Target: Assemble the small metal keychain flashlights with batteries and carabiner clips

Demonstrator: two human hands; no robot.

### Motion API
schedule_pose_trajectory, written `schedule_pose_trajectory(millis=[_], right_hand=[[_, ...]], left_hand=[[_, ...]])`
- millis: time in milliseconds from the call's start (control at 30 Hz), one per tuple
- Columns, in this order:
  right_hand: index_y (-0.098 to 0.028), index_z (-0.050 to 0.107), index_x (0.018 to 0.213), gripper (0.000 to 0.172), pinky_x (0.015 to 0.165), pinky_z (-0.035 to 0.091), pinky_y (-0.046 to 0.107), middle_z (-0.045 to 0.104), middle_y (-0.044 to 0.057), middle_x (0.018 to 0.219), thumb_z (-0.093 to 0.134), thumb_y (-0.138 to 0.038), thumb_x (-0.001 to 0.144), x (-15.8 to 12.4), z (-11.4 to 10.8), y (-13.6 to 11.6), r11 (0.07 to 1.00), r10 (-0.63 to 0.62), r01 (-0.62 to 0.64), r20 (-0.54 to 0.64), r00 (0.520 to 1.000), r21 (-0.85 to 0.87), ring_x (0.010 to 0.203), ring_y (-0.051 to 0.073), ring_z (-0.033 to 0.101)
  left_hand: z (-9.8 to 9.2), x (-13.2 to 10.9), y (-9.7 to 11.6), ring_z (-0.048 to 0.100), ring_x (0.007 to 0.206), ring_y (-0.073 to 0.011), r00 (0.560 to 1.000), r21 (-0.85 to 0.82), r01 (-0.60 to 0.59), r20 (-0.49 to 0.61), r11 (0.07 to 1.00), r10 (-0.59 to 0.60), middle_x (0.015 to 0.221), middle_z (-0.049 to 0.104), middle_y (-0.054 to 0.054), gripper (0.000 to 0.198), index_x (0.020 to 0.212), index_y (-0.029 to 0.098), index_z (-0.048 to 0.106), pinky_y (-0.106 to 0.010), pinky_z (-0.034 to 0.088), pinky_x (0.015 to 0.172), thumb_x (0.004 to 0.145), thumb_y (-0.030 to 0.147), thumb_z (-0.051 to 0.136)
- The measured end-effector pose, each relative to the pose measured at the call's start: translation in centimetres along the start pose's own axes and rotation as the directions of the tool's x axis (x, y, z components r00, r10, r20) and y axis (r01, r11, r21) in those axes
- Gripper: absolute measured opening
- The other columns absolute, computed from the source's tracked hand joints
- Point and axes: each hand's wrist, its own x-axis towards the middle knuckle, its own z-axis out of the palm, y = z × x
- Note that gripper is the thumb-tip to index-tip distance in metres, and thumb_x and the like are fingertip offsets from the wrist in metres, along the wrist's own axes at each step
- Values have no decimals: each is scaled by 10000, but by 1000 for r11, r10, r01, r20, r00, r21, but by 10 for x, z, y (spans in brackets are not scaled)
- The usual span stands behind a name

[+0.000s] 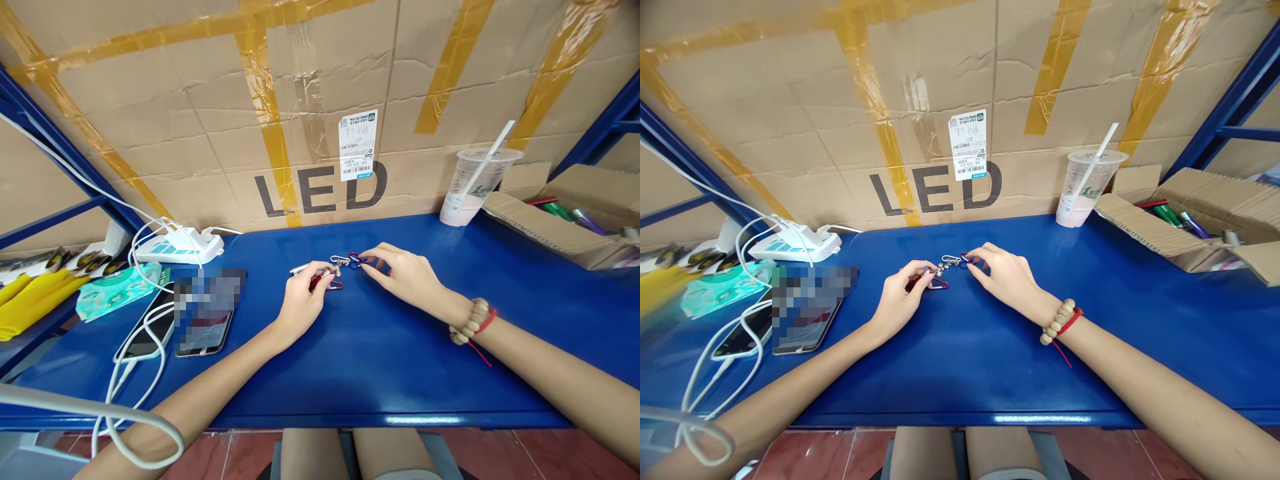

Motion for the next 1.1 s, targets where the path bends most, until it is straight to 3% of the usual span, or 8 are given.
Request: schedule_pose_trajectory(millis=[167, 333, 533, 667, 867, 1100], right_hand=[[-261, 603, 1068, 249, 543, 413, 206, 627, 2, 1000, 465, -353, 881, -1, 7, 1, 998, -50, 47, 55, 997, 44, 742, 112, 613], [-272, 626, 1047, 275, 602, 429, 209, 630, 4, 1032, 451, -415, 891, -4, 5, -5, 975, -202, 187, 122, 972, 123, 777, 119, 614], [-243, 656, 1001, 366, 585, 426, 201, 638, -3, 968, 543, -526, 798, -12, -3, -20, 884, -436, 353, 265, 860, 307, 640, 83, 587], [-238, 655, 996, 336, 590, 412, 197, 650, 2, 976, 501, -493, 840, -15, -1, -26, 861, -500, 430, 292, 816, 272, 775, 110, 618], [-232, 649, 979, 268, 591, 404, 199, 652, -5, 956, 504, -424, 863, -13, 3, -24, 892, -450, 406, 290, 845, 200, 800, 112, 625], [-231, 646, 976, 236, 637, 436, 204, 652, 4, 961, 490, -380, 881, -12, 5, -21, 902, -426, 381, 277, 861, 203, 810, 125, 628]], left_hand=[[-1, 0, 1, 617, 709, -126, 1000, 63, 18, 12, 998, -19, 801, 649, -5, 112, 907, 189, 581, -242, 487, 701, 854, 216, 487], [-1, 0, 0, 591, 698, -121, 1000, 60, 26, 6, 998, -26, 773, 617, 5, 110, 949, 197, 547, -231, 467, 679, 865, 231, 484], [-1, 1, -3, 572, 641, -90, 1000, 77, 9, -12, 997, -8, 725, 598, 46, 105, 943, 206, 495, -193, 444, 639, 846, 230, 529], [-2, 1, -4, 554, 617, -90, 1000, 136, -11, 8, 991, 10, 685, 575, 62, 125, 944, 217, 474, -191, 421, 603, 847, 268, 535], [-3, 0, -4, 527, 595, -93, 998, 242, -59, 41, 968, 50, 668, 559, 70, 150, 957, 224, 458, -199, 409, 596, 852, 300, 532], [-3, -2, -3, 597, 721, -120, 987, 316, -162, 74, 935, 145, 785, 620, 32, 148, 941, 218, 462, -208, 446, 649, 844, 284, 551]])
